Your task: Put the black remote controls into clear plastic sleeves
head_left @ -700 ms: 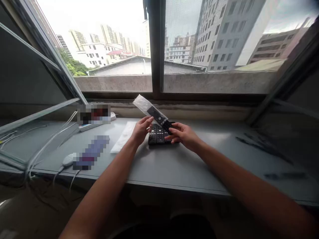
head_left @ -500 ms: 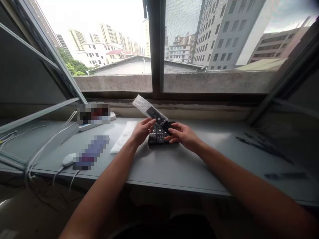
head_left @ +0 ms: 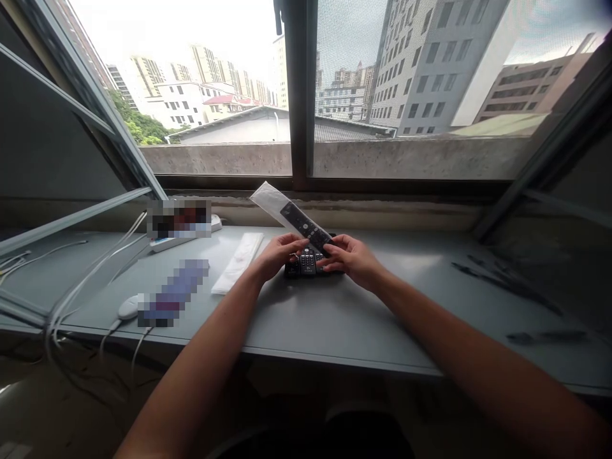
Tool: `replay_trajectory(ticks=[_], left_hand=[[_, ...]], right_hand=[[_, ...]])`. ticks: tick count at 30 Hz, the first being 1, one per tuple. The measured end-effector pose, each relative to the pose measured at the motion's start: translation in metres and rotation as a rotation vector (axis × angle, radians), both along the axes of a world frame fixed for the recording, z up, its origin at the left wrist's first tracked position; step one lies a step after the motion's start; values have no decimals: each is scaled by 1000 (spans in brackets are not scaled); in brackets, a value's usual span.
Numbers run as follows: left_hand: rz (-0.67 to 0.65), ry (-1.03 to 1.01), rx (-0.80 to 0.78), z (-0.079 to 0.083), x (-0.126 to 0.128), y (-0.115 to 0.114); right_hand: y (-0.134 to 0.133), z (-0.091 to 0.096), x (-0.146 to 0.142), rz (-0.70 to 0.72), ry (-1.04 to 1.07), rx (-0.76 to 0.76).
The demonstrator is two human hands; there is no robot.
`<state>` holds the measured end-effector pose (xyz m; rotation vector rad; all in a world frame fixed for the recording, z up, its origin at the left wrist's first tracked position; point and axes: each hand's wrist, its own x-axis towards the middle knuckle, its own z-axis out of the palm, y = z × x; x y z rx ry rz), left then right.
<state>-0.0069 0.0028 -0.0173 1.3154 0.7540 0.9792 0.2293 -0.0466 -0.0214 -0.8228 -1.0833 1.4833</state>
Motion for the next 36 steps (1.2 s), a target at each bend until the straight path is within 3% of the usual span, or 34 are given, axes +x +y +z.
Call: replay_trajectory(ticks=[7,11,19,24,31,36], left_hand=[[124,-298,-94,8,1,3],[173,-356,-153,13,0,4],[519,-606,-264,13,-4,15],[507,-623,-268,13,-2,15],[472,-571,-275,12,-2,13],[418,-520,-263,10,0,13]], right_hand=[[-3,1,-1,25,-12,-2],[-5,4,-2,33,-32,-8],[-5,11,3,-8,4,2],[-7,12,4,61,-7,23],[-2,11,6,-34,119,144],[-3,15,7,-20,163,136]])
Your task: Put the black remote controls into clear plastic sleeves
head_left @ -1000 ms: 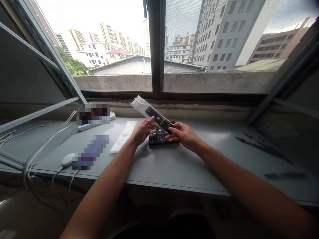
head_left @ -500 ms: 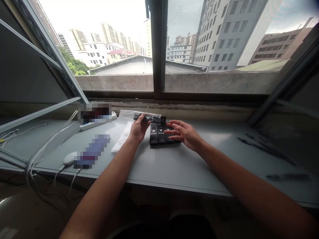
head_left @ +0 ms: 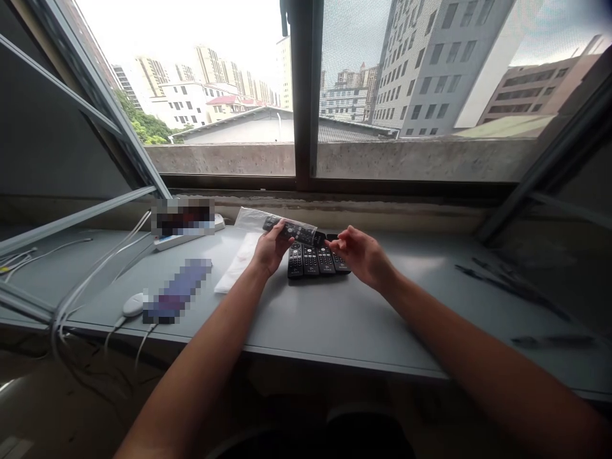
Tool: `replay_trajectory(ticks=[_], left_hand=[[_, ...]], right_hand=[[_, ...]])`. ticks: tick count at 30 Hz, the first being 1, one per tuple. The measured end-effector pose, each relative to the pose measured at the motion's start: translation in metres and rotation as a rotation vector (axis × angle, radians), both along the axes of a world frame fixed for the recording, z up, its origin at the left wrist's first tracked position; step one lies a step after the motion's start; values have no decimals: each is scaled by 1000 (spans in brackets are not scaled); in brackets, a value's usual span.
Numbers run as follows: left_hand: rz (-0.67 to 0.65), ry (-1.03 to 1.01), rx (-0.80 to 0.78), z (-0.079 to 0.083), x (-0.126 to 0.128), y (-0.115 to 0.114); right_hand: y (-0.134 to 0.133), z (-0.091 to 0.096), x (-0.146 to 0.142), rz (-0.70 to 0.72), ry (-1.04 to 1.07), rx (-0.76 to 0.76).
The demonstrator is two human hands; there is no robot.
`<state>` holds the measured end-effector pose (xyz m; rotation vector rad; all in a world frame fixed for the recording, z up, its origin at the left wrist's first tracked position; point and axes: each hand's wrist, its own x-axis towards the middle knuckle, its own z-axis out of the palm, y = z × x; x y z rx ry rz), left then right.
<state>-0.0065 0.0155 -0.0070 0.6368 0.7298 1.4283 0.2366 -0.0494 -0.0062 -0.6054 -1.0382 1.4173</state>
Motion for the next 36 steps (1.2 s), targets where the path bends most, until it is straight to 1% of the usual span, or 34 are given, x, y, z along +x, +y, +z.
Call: replay_trajectory(ticks=[5,8,12,19,26,29,31,34,36], left_hand=[[-27,46,11,-1,3,-2],[-97,97,63,-2,4,-5],[-184,147,136,-3,6,-7],[-261,168,140,-3,10,-13],[-281,236,155,-3,13,-17],[-279,229,160,-3,13,-16],[-279,218,157,-4,12,-14],[-277,205,137,-5,10,-12],[-277,185,132,-6,9,-11]], right_hand=[[-1,-1,-2,57,16,28],[-2,-2,-4,67,11,41],[-3,-2,-5,37,-45,50],[-5,-4,-7,66,-51,73],[-8,-5,-9,65,-87,67],[-9,-5,-10,56,-77,59],[-8,-5,-10,19,-82,54],[-7,-7,-10,-63,-142,29],[-6,-8,-10,-65,-175,9]])
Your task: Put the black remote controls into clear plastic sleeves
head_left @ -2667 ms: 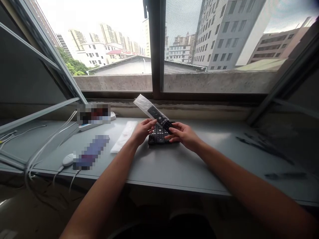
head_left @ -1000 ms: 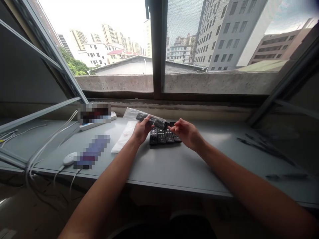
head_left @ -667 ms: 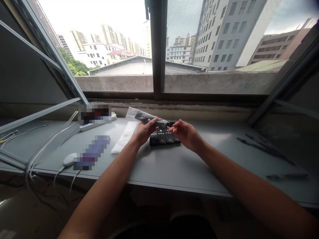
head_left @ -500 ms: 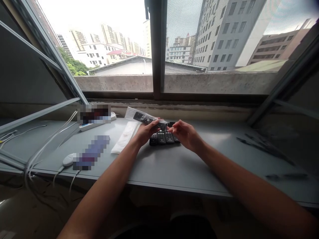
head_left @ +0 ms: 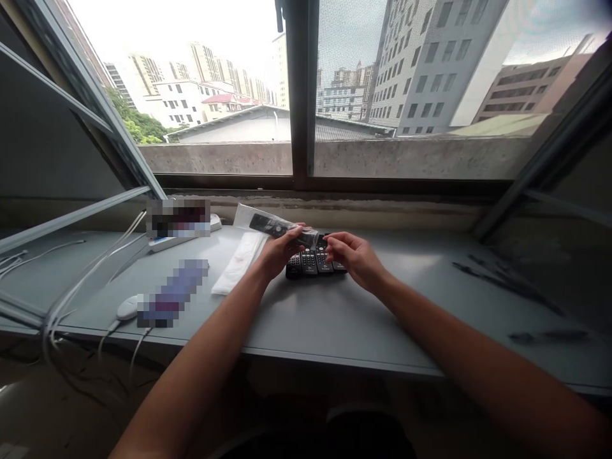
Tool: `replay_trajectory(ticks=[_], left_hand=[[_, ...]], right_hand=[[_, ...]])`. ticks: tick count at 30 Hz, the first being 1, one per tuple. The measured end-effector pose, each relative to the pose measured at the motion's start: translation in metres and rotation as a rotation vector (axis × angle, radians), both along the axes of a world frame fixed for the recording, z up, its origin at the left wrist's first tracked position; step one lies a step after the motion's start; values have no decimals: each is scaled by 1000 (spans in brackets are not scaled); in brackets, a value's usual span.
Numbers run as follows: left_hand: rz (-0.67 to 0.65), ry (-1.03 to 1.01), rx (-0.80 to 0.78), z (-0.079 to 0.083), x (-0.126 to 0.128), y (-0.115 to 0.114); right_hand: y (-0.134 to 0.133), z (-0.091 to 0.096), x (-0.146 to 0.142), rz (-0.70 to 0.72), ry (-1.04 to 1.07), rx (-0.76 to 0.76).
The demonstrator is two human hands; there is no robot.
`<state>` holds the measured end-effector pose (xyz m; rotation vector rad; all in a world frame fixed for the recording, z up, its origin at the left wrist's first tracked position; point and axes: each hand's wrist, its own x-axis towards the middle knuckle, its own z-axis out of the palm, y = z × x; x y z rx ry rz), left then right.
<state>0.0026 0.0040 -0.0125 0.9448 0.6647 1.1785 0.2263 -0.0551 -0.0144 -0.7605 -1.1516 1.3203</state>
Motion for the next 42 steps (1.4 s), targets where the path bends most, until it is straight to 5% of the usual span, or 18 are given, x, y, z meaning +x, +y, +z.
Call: replay_trajectory(ticks=[12,21,36,42], left_hand=[[-60,-94,17,6,0,-2],[-93,10,32,0,-2,-2],[-288,112,95,-2,2,-10],[-57,-116,-58,9,-3,-2]], right_hand=[[-1,-3,1,206,-32,-90],[-9,1,-2,284,-204,-9],[-2,-3,-6,-161,-156,27],[8,-5,1,-227,-77,-3]])
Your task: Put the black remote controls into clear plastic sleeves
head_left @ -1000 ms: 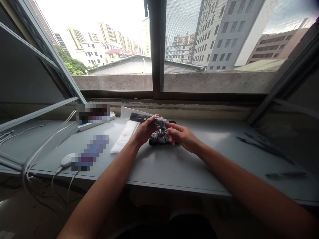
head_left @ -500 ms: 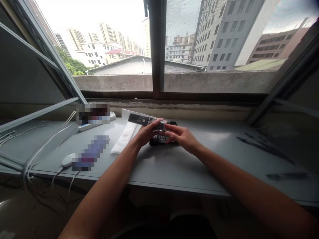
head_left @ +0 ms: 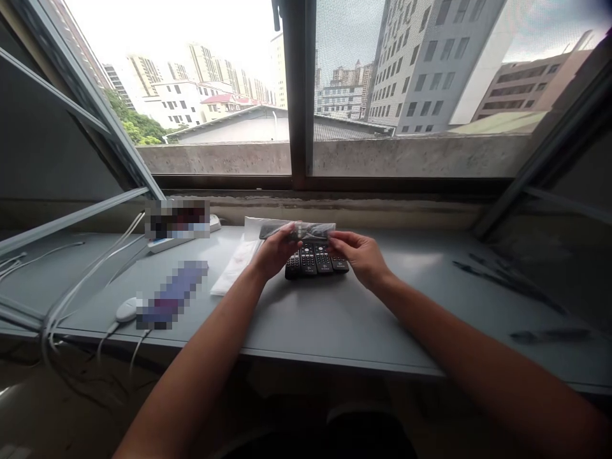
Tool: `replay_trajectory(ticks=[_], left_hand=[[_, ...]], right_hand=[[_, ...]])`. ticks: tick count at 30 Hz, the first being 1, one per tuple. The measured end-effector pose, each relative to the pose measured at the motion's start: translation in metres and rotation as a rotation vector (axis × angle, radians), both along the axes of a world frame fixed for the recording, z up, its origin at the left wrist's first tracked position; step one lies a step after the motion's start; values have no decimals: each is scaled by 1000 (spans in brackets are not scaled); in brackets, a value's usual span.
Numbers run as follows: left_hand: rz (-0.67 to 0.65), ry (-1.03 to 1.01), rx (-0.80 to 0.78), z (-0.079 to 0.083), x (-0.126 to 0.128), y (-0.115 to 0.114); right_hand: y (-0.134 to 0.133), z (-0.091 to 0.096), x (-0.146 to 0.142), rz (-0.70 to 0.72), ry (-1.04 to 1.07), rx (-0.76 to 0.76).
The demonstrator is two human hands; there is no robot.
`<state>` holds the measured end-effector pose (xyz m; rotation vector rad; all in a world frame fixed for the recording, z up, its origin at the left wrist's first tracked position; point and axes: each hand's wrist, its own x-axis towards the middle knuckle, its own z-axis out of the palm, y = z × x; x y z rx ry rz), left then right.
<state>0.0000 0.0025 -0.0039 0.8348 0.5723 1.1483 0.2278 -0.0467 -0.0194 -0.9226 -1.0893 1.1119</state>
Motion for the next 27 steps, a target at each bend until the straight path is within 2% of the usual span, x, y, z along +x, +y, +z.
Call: replay_trajectory(ticks=[4,9,13,19,23,27], left_hand=[[136,-40,-54,4,-3,4],[219,-41,-84,3,-3,6],[232,-23,-98,2,-3,7],[294,-58,-77,3,-7,9],[257,-38,-74,1,-6,8],[213,-10,-56,1,-4,6]], right_hand=[[0,1,0,-5,1,-7],[-6,9,1,-32,42,24],[-11,13,-1,67,1,25],[-14,14,-1,-70,-45,112],[-16,13,-2,32,-80,115],[-15,10,-3,74,-102,108]])
